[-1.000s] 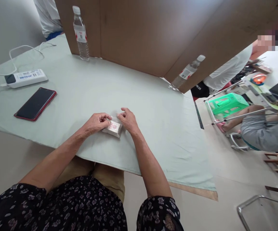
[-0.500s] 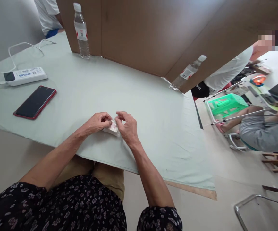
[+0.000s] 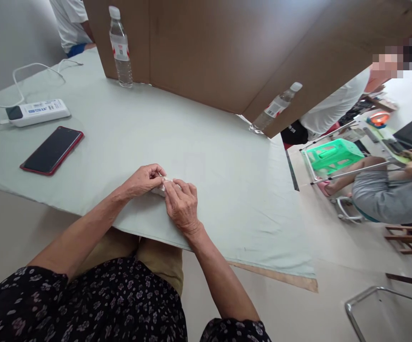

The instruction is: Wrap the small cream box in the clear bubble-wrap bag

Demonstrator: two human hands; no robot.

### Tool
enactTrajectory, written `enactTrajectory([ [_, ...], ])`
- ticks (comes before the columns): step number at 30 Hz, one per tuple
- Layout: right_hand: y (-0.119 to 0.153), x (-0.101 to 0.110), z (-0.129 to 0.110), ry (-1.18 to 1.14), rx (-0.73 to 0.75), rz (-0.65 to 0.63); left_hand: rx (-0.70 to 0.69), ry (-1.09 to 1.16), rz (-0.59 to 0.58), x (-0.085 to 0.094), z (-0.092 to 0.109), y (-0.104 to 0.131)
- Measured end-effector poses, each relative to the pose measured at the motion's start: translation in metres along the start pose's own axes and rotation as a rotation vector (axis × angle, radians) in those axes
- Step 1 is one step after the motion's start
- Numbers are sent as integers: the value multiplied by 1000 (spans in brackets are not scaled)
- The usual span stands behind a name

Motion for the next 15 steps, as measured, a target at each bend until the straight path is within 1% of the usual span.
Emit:
enactTrajectory([
  [4,2,0,-1,19,27,-13,-14,-22,15,0,-1,-1],
  [6,0,0,-1,19,22,-11,-48,-71,45,1,-1,-1],
  [10,-2,2,-1,14,27,29,-202,-227,183,1,4,-1],
  [12,-2,3,-2,14,34,46,-282,-286,224,-1,5,0],
  [15,0,2,-2,14,33,58,-338,-296,185,-6,5,-2],
])
Point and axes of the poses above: each hand's wrist, its own y-axis away from the middle knuckle, its own x-axis out of the back of the hand, z = x × y, the point moved 5 cm from there along -y, towards the middle knuckle, and after that the axes turned 8 degrees about x, right-handed, at the moved point
